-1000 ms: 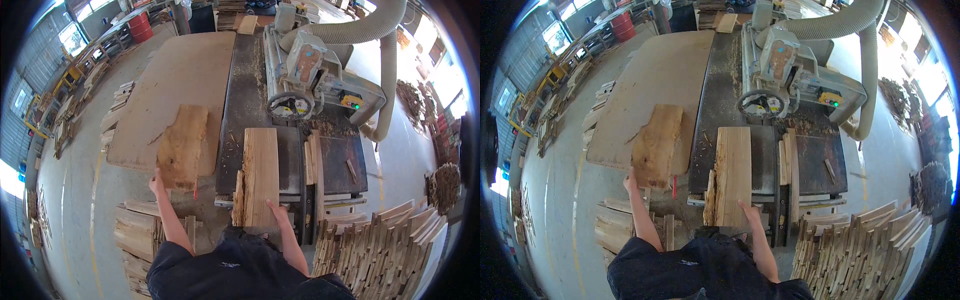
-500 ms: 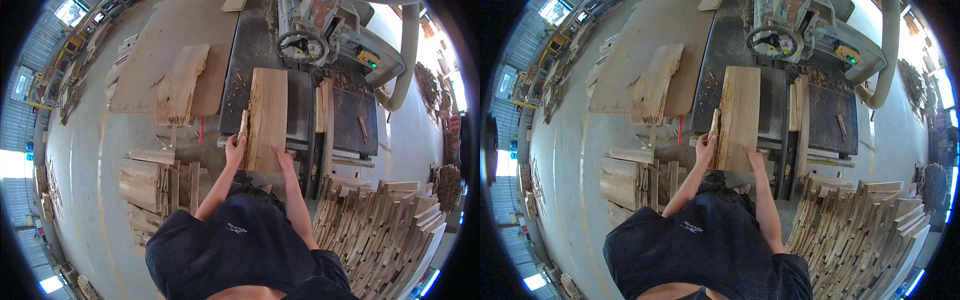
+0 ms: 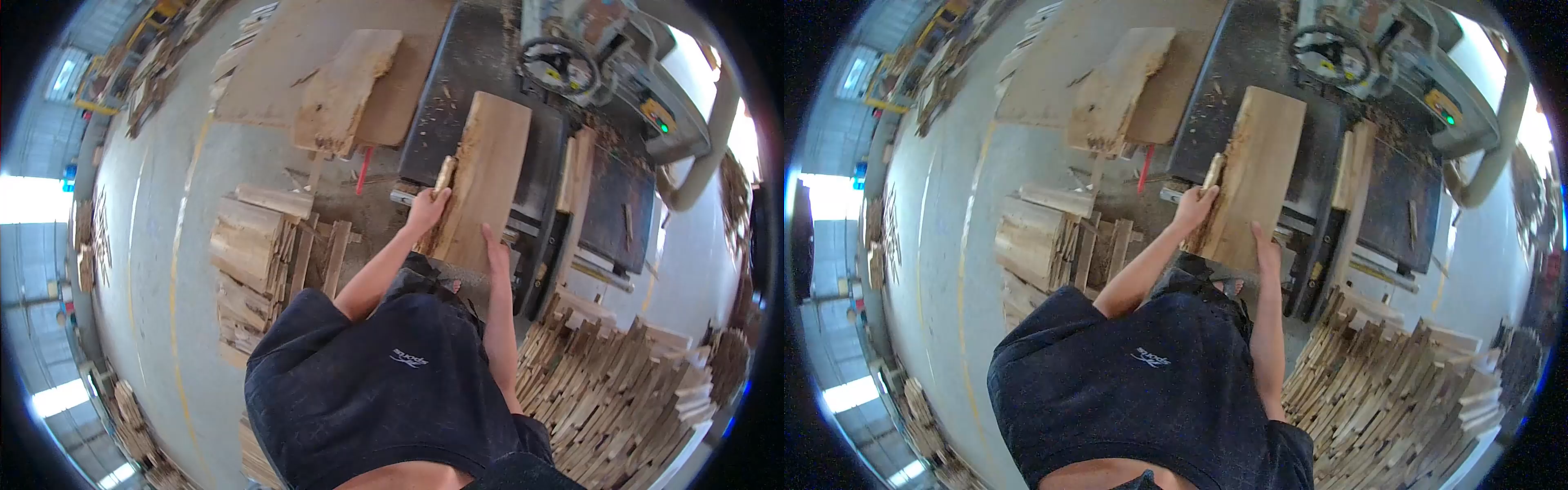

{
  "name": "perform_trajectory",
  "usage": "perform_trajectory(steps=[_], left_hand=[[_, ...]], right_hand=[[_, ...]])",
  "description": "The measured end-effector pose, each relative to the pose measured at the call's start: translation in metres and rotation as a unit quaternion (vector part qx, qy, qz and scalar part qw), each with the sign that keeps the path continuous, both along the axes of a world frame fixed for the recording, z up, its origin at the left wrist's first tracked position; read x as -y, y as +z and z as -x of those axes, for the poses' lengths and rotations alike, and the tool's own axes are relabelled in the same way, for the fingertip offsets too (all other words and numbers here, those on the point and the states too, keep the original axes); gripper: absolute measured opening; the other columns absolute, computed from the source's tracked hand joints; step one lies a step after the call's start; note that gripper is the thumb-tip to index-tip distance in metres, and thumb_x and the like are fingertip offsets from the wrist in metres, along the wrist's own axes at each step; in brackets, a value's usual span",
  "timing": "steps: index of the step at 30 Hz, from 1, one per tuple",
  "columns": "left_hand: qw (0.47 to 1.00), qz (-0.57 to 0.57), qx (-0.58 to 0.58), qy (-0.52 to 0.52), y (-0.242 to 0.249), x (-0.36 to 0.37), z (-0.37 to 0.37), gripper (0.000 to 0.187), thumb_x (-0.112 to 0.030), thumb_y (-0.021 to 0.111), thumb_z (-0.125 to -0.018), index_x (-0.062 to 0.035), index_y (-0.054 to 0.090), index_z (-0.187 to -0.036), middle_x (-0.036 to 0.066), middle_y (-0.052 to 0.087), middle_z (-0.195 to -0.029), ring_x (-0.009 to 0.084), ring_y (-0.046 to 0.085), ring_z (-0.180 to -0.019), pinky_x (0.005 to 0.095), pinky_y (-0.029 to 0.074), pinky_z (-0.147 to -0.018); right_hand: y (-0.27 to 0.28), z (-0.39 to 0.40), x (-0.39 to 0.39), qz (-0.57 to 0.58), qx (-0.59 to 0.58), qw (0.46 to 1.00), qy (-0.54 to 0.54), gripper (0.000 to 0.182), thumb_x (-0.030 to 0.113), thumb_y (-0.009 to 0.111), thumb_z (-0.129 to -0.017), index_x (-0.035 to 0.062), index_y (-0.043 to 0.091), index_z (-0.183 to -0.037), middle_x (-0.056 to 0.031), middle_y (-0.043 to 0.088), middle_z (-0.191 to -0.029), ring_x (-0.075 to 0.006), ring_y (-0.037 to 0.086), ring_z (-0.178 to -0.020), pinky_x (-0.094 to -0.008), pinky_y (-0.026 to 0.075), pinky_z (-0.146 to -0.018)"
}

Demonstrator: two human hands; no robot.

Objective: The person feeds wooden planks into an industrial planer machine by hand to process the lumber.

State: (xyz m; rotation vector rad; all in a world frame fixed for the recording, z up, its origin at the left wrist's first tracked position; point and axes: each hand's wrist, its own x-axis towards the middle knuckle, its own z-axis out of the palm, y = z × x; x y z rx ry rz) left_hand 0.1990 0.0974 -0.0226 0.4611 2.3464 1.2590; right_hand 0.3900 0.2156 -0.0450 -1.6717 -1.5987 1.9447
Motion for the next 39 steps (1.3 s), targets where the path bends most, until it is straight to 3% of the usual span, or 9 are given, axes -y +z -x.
perform_trajectory(steps=[7,9,11,14,16,20,25,32,39], left_hand=[[0.997,0.031,0.072,0.023,0.003,-0.003,-0.002,0.056,-0.05,0.065,-0.091,0.0052,0.068,-0.097,0.025,0.067,-0.083,0.0415,0.068,-0.087,0.0457,0.05,-0.077],[0.978,0.015,-0.154,0.137,-0.017,-0.008,-0.022,0.052,-0.049,0.071,-0.087,0.0028,0.069,-0.098,0.022,0.066,-0.095,0.0398,0.065,-0.094,0.0433,0.049,-0.081],[0.966,0.0,-0.222,0.136,-0.013,-0.009,-0.03,0.044,-0.04,0.078,-0.085,0.0014,0.069,-0.097,0.017,0.061,-0.101,0.0358,0.061,-0.093,0.041,0.048,-0.083],[0.992,-0.047,-0.063,0.094,0.0,-0.01,-0.027,0.037,-0.03,0.081,-0.084,0.0023,0.068,-0.095,0.015,0.058,-0.096,0.032,0.057,-0.085,0.0408,0.047,-0.079],[0.991,-0.039,-0.095,0.082,0.0,-0.021,-0.027,0.036,-0.029,0.081,-0.083,0.003,0.068,-0.095,0.014,0.057,-0.095,0.031,0.057,-0.084,0.0409,0.047,-0.078],[0.983,-0.014,-0.169,0.077,-0.002,-0.042,-0.024,0.036,-0.028,0.079,-0.085,0.0045,0.068,-0.096,0.014,0.056,-0.095,0.0328,0.057,-0.09,0.0428,0.047,-0.081],[0.971,0.007,-0.235,0.039,-0.002,-0.077,-0.029,0.034,-0.028,0.075,-0.087,0.0038,0.07,-0.1,0.016,0.056,-0.095,0.0358,0.054,-0.097,0.0444,0.046,-0.086],[0.968,0.001,-0.252,0.01,-0.001,-0.119,-0.04,0.035,-0.027,0.073,-0.088,0.0045,0.07,-0.101,0.019,0.056,-0.096,0.0384,0.054,-0.1,0.0465,0.045,-0.087],[0.969,0.011,-0.235,0.077,-0.001,-0.165,-0.019,0.031,-0.025,0.072,-0.088,0.0041,0.071,-0.099,0.02,0.057,-0.095,0.0389,0.054,-0.1,0.0476,0.045,-0.089]], right_hand=[[0.0,-0.011,0.003,-0.041,0.011,0.999,-0.015,0.082,0.061,0.073,-0.083,-0.0054,0.061,-0.13,-0.0165,0.067,-0.124,-0.0259,0.062,-0.116,-0.0351,0.047,-0.098],[0.009,-0.021,0.011,0.021,-0.108,0.993,-0.041,0.082,0.061,0.07,-0.086,-0.0054,0.057,-0.134,-0.0168,0.064,-0.127,-0.029,0.062,-0.115,-0.0381,0.045,-0.101],[-0.018,-0.04,0.006,0.013,-0.077,0.995,-0.06,0.078,0.057,0.068,-0.09,-0.0027,0.054,-0.138,-0.0161,0.063,-0.129,-0.0286,0.061,-0.116,-0.0379,0.044,-0.102],[0.013,-0.052,0.013,0.008,-0.088,0.996,0.014,0.074,0.054,0.068,-0.091,-0.0013,0.053,-0.137,-0.0151,0.064,-0.127,-0.0254,0.067,-0.105,-0.0361,0.051,-0.093],[0.046,-0.056,0.013,0.148,-0.06,0.987,0.03,0.07,0.05,0.068,-0.092,-0.0006,0.052,-0.137,-0.0151,0.065,-0.122,-0.0215,0.071,-0.091,-0.032,0.057,-0.078],[0.005,-0.063,0.021,0.114,-0.143,0.981,-0.062,0.063,0.045,0.068,-0.094,-0.0001,0.051,-0.135,-0.0122,0.066,-0.114,-0.021,0.072,-0.074,-0.0287,0.059,-0.06],[-0.012,-0.06,0.037,0.185,-0.251,0.915,-0.257,0.044,0.043,0.068,-0.095,0.0052,0.06,-0.117,-0.0073,0.07,-0.095,-0.0176,0.07,-0.074,-0.027,0.055,-0.06],[0.018,-0.057,0.021,0.118,-0.119,0.968,-0.188,0.058,0.059,0.045,-0.102,0.0054,0.063,-0.094,-0.0055,0.066,-0.074,-0.0141,0.059,-0.058,-0.0302,0.042,-0.051],[0.028,-0.023,-0.022,0.106,-0.136,0.968,-0.184,0.055,0.052,0.045,-0.104,0.0053,0.063,-0.081,-0.0009,0.053,-0.059,-0.0126,0.048,-0.047,-0.0293,0.036,-0.045]])
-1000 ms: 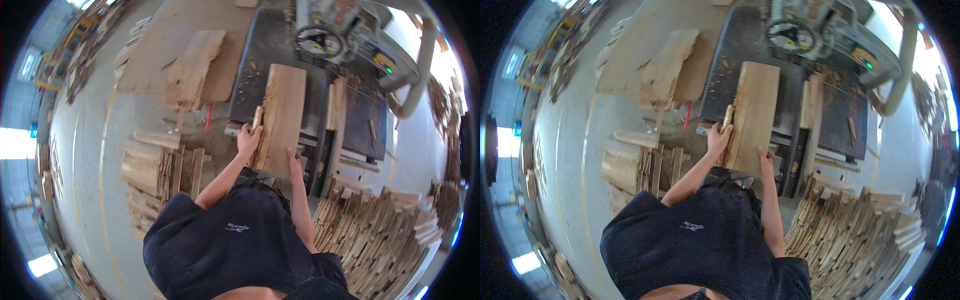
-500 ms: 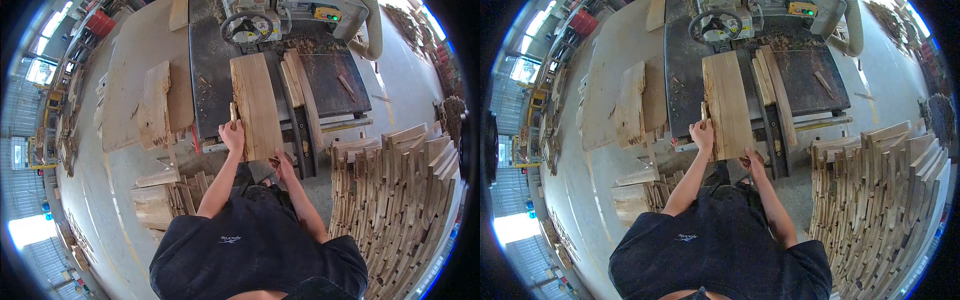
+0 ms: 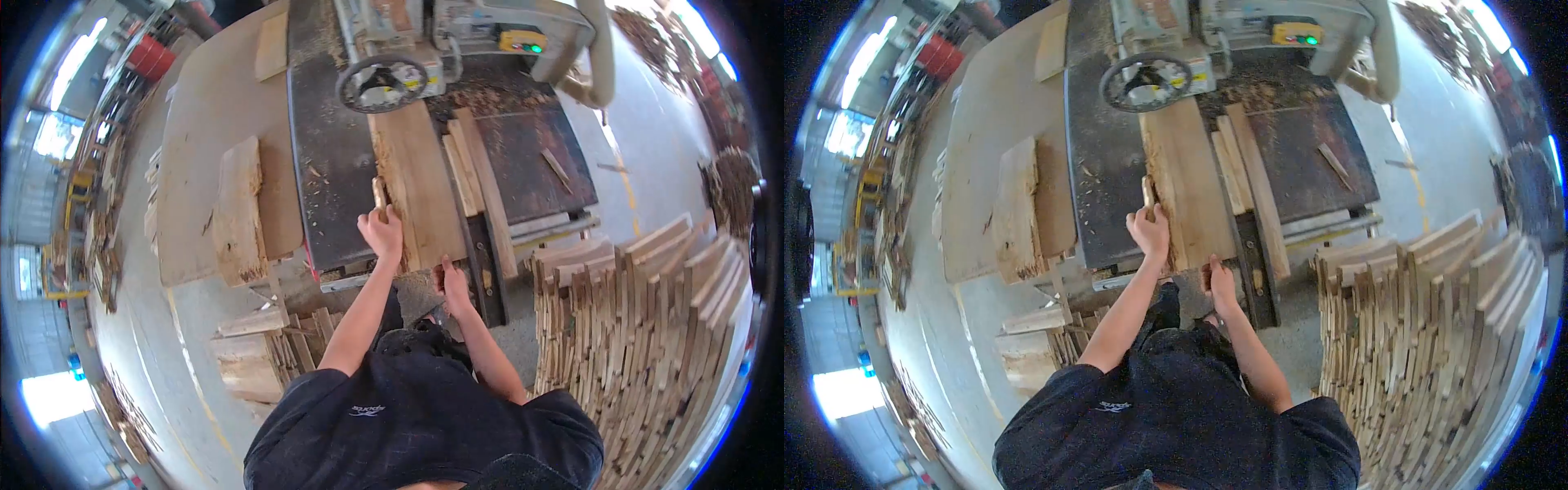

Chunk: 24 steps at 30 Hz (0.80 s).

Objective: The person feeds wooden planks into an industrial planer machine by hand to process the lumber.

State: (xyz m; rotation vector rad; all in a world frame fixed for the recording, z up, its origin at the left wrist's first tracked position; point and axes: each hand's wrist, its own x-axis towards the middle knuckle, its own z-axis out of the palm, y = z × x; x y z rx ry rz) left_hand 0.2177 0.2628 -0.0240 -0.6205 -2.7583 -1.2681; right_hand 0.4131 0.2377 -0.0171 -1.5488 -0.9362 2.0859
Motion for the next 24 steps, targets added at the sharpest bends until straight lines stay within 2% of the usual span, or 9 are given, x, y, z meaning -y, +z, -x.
perform_trajectory(steps=[2,3,8,17,19,20,22,23,24], left_hand=[[0.999,-0.006,0.0,-0.033,0.012,-0.018,0.015,0.028,-0.024,0.072,-0.087,0.0029,0.07,-0.095,0.02,0.057,-0.093,0.0388,0.054,-0.098,0.0472,0.045,-0.087],[0.999,0.017,0.028,-0.041,0.017,-0.028,0.023,0.032,-0.026,0.069,-0.093,0.0055,0.067,-0.098,0.018,0.053,-0.098,0.0364,0.052,-0.098,0.0466,0.044,-0.087],[1.0,-0.001,-0.023,-0.018,0.003,-0.071,0.069,0.032,-0.026,0.07,-0.09,0.0057,0.068,-0.097,0.022,0.055,-0.102,0.04,0.051,-0.102,0.0479,0.044,-0.091],[0.999,-0.049,0.014,-0.01,0.017,-0.135,0.116,0.023,-0.02,0.067,-0.087,0.0019,0.063,-0.08,0.023,0.056,-0.096,0.039,0.052,-0.098,0.0489,0.044,-0.086],[0.99,-0.052,0.124,-0.045,0.023,-0.136,0.134,0.029,-0.024,0.068,-0.089,0.0047,0.069,-0.098,0.025,0.057,-0.107,0.0397,0.053,-0.107,0.0468,0.044,-0.092],[0.99,-0.054,0.123,-0.031,0.022,-0.13,0.143,0.029,-0.024,0.068,-0.089,0.0047,0.069,-0.098,0.025,0.057,-0.107,0.0397,0.053,-0.107,0.0468,0.044,-0.092],[0.986,-0.139,0.033,-0.091,0.024,-0.116,0.153,0.038,-0.024,0.068,-0.091,0.0008,0.065,-0.119,0.022,0.058,-0.113,0.0383,0.053,-0.109,0.0471,0.044,-0.093],[0.984,-0.102,0.042,-0.143,0.02,-0.095,0.155,0.051,-0.03,0.063,-0.095,-0.0033,0.055,-0.138,0.022,0.053,-0.133,0.0396,0.05,-0.123,0.0478,0.041,-0.102],[0.985,-0.102,0.045,-0.135,0.019,-0.069,0.154,0.051,-0.03,0.063,-0.095,-0.0033,0.055,-0.138,0.022,0.053,-0.133,0.0396,0.05,-0.123,0.0478,0.041,-0.102]], right_hand=[[-0.002,0.019,-0.022,0.034,0.007,0.999,-0.003,0.051,0.049,0.049,-0.104,0.0061,0.061,-0.079,-0.0002,0.049,-0.057,-0.0128,0.046,-0.046,-0.0286,0.034,-0.044],[-0.011,0.025,-0.035,0.044,-0.021,0.999,-0.011,0.05,0.049,0.049,-0.104,0.0067,0.059,-0.078,0.0,0.048,-0.057,-0.0128,0.045,-0.045,-0.0284,0.033,-0.042],[-0.006,0.061,-0.082,0.116,-0.031,0.993,-0.023,0.045,0.043,0.046,-0.106,0.0113,0.05,-0.075,0.0028,0.038,-0.053,-0.0117,0.031,-0.038,-0.0296,0.022,-0.036],[-0.006,0.116,-0.159,0.16,-0.004,0.986,-0.05,0.044,0.044,0.047,-0.106,0.0113,0.05,-0.078,0.0019,0.035,-0.054,-0.0108,0.03,-0.041,-0.0262,0.021,-0.036],[0.001,0.129,-0.168,0.115,0.026,0.992,-0.04,0.044,0.045,0.046,-0.106,0.0119,0.05,-0.077,0.003,0.033,-0.054,-0.0103,0.028,-0.041,-0.026,0.021,-0.036],[0.005,0.135,-0.173,0.088,0.04,0.994,-0.041,0.044,0.045,0.047,-0.106,0.0115,0.05,-0.077,0.0031,0.034,-0.054,-0.0103,0.028,-0.041,-0.0262,0.022,-0.037],[0.014,0.149,-0.183,0.094,0.017,0.994,-0.051,0.044,0.045,0.048,-0.106,0.0106,0.051,-0.078,0.0032,0.035,-0.054,-0.0103,0.028,-0.041,-0.0267,0.021,-0.037],[0.016,0.154,-0.184,0.057,0.032,0.997,-0.051,0.046,0.047,0.049,-0.105,0.0097,0.051,-0.078,0.0029,0.035,-0.054,-0.0101,0.029,-0.041,-0.0267,0.021,-0.037],[0.013,0.157,-0.188,0.058,0.036,0.997,-0.044,0.046,0.047,0.049,-0.105,0.0097,0.051,-0.078,0.0029,0.035,-0.054,-0.0101,0.029,-0.041,-0.0267,0.021,-0.037]])
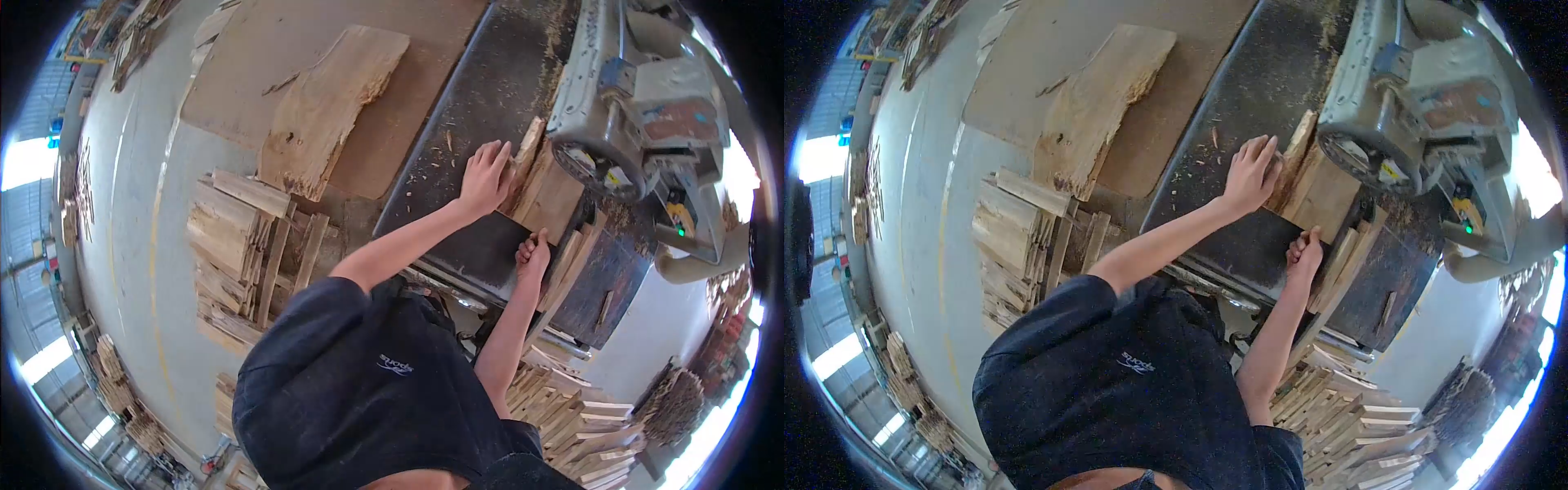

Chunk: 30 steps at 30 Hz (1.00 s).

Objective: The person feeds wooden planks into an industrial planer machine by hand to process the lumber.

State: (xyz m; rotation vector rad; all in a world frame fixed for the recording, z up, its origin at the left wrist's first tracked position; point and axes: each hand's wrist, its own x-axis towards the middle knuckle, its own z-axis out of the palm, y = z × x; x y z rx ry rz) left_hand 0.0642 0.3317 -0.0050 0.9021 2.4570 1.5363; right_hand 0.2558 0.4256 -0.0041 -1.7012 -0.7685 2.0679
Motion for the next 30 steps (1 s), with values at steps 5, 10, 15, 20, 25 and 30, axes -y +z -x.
perform_trajectory(steps=[5,10,15,20,25,30], left_hand=[[0.93,0.167,-0.227,-0.237,-0.014,0.098,0.06,0.068,-0.045,0.06,-0.095,-0.0075,0.042,-0.149,0.027,0.031,-0.156,0.0431,0.029,-0.145,0.0556,0.028,-0.116],[0.95,0.247,-0.181,0.067,-0.01,0.062,0.18,0.066,-0.04,0.067,-0.09,-0.0098,0.047,-0.145,0.031,0.033,-0.152,0.0472,0.03,-0.142,0.0578,0.031,-0.112],[0.971,0.111,-0.211,0.034,-0.037,-0.014,0.238,0.064,-0.037,0.071,-0.086,-0.0097,0.05,-0.141,0.031,0.035,-0.147,0.0486,0.033,-0.138,0.0593,0.034,-0.108],[0.968,0.069,-0.215,0.11,-0.046,-0.125,0.351,0.076,-0.048,0.077,-0.079,-0.0099,0.05,-0.14,0.031,0.031,-0.151,0.05,0.03,-0.141,0.0625,0.033,-0.108],[0.961,0.126,-0.143,0.201,-0.041,-0.208,0.482,0.103,-0.063,0.082,-0.067,-0.0094,0.043,-0.146,0.03,0.035,-0.15,0.0461,0.031,-0.141,0.0578,0.032,-0.111],[0.977,0.17,-0.01,0.128,-0.038,-0.249,0.541,0.12,-0.07,0.082,-0.062,-0.0057,0.035,-0.151,0.028,0.039,-0.149,0.043,0.035,-0.14,0.0532,0.035,-0.112]], right_hand=[[-0.027,0.035,0.004,-0.351,0.199,0.915,0.02,0.047,0.043,0.048,-0.106,0.0032,0.063,-0.085,-0.0006,0.049,-0.06,-0.0136,0.047,-0.048,-0.0287,0.036,-0.041],[-0.045,0.053,0.02,-0.725,0.213,0.625,0.199,0.049,0.036,0.044,-0.108,-0.0036,0.065,-0.087,-0.0075,0.058,-0.064,-0.0202,0.055,-0.053,-0.0347,0.044,-0.05],[-0.041,0.047,0.019,-0.573,0.309,0.745,0.145,0.047,0.029,0.041,-0.109,-0.0013,0.066,-0.082,-0.0078,0.058,-0.061,-0.0215,0.054,-0.052,-0.0375,0.043,-0.051],[-0.038,0.048,0.02,-0.638,0.334,0.672,0.174,0.045,0.025,0.042,-0.109,-0.0014,0.065,-0.081,-0.0119,0.059,-0.061,-0.0276,0.059,-0.053,-0.0399,0.045,-0.052],[-0.041,0.043,0.021,-0.614,0.336,0.697,0.158,0.038,0.018,0.044,-0.106,-0.0016,0.063,-0.081,-0.0119,0.056,-0.058,-0.0267,0.056,-0.05,-0.0397,0.043,-0.049],[-0.045,0.034,0.024,-0.596,0.348,0.697,0.198,0.032,0.015,0.047,-0.104,0.0014,0.063,-0.08,-0.0119,0.059,-0.061,-0.031,0.059,-0.052,-0.0431,0.045,-0.05]])
